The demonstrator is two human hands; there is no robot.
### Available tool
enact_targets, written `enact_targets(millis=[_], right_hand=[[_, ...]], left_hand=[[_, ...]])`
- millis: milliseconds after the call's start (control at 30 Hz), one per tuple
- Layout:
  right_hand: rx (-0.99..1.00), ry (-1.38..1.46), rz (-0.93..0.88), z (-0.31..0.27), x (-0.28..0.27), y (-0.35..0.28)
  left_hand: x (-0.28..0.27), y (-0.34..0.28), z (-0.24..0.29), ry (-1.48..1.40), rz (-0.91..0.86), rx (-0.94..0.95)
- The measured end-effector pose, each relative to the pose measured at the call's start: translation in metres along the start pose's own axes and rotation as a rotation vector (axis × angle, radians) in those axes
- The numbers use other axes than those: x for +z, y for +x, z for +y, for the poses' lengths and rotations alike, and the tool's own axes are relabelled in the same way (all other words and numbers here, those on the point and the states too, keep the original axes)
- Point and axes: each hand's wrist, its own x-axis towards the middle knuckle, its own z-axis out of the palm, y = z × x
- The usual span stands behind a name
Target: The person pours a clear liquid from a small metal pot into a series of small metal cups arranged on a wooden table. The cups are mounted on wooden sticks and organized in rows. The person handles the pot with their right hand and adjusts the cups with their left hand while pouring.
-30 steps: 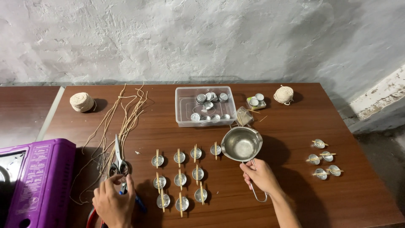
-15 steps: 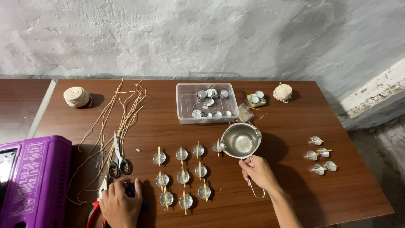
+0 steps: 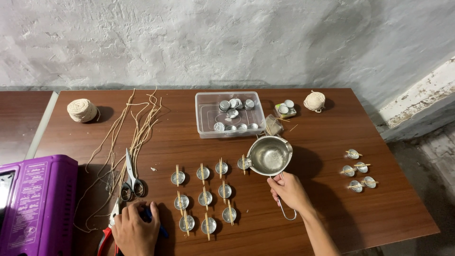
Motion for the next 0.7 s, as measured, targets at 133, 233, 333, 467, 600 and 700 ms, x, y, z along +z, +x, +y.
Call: enact_targets(millis=[133, 233, 333, 467, 600, 700], right_hand=[[-0.013, -0.012, 0.0, 0.0, 0.0, 0.001], [-0.024, 0.016, -0.004, 0.002, -0.001, 0.002], [0.003, 0.002, 0.001, -0.001, -0.001, 0.0], [0.002, 0.002, 0.001, -0.003, -0.002, -0.001], [0.01, 0.063, 0.001, 0.001, -0.003, 0.002], [-0.025, 0.121, -0.019, 0.011, -0.005, 0.005]], left_hand=[[-0.002, 0.001, 0.001, -0.013, 0.008, 0.005], [-0.002, 0.001, 0.001, -0.017, 0.028, 0.015], [-0.002, 0.0, 0.0, -0.004, 0.006, 0.013], [-0.002, 0.001, 0.0, -0.018, 0.033, 0.021], [-0.002, 0.001, 0.001, -0.018, 0.034, 0.013], [-0.004, 0.002, 0.001, -0.042, 0.013, 0.015]])
